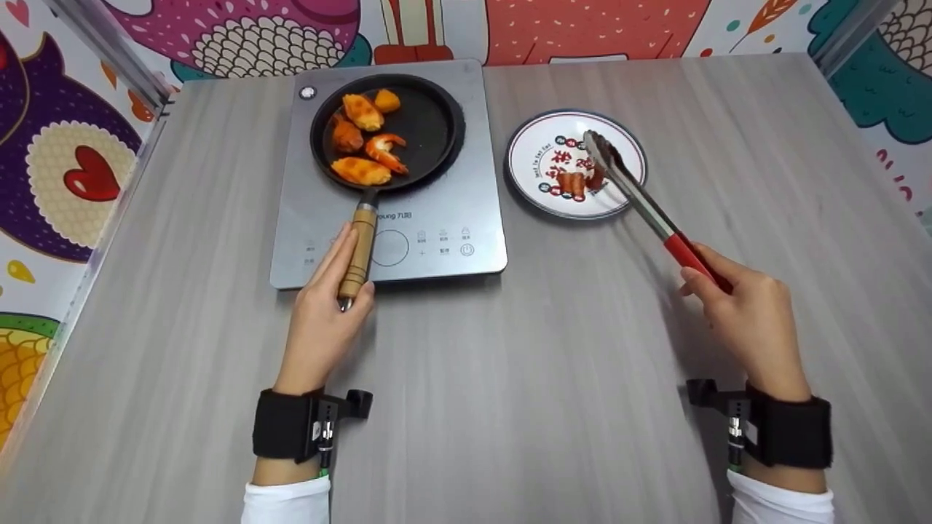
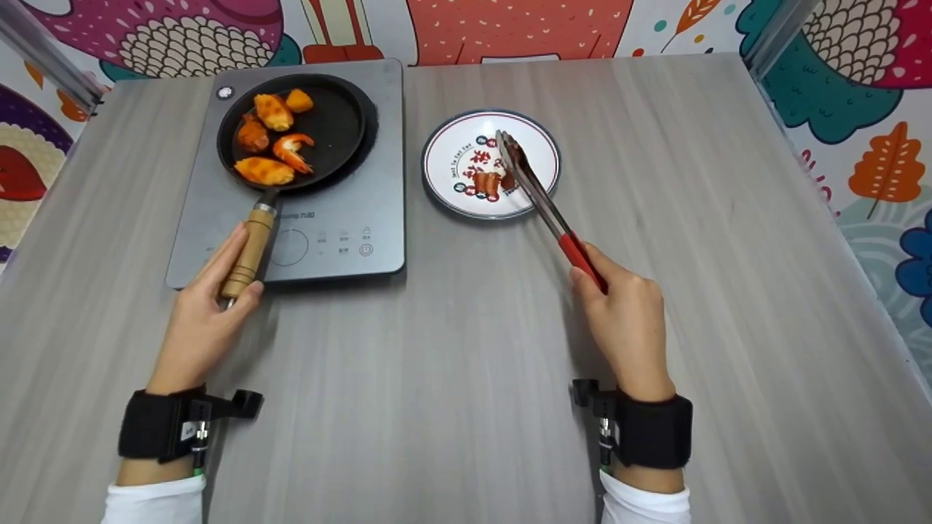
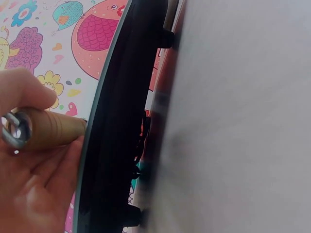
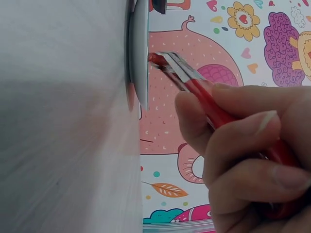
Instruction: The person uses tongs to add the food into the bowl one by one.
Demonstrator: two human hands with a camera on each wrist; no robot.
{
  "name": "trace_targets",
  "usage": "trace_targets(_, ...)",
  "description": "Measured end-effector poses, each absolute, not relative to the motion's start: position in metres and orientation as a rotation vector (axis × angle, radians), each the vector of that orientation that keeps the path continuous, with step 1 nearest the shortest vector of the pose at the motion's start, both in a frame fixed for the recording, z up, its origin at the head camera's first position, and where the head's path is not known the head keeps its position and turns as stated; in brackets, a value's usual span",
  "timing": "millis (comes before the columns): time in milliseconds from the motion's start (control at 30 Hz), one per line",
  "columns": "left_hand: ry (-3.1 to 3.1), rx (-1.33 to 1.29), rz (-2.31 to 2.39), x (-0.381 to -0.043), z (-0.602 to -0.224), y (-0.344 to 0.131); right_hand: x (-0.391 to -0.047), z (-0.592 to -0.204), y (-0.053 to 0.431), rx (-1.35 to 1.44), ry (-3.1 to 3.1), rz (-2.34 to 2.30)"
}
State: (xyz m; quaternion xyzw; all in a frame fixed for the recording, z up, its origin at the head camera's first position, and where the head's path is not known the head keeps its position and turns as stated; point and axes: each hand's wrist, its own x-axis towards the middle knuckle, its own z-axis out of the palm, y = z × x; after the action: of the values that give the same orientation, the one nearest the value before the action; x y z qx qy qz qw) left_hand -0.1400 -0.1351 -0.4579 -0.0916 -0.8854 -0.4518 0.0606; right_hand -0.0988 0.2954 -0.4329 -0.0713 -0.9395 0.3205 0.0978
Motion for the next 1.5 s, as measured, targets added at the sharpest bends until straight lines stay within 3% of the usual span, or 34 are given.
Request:
trace_targets(833,-2.671,-0.278,-1.377,-0.139,-0.457,-0.138,-0.106,-0.439,0.284,-0.271,-2.664,1.153)
trace_targets(1033,-2.665,-0.28,-1.365,-0.138,-0.456,-0.137,-0.113,-0.445,0.279,-0.275,-2.635,1.406)
trace_targets(1300,-2.666,-0.278,-1.355,-0.139,-0.457,-0.136,-0.12,-0.455,0.279,-0.3,-2.177,2.293)
trace_targets(1500,-2.675,-0.262,-1.384,-0.139,-0.457,-0.134,-0.124,-0.467,0.276,-0.263,-1.986,2.64)
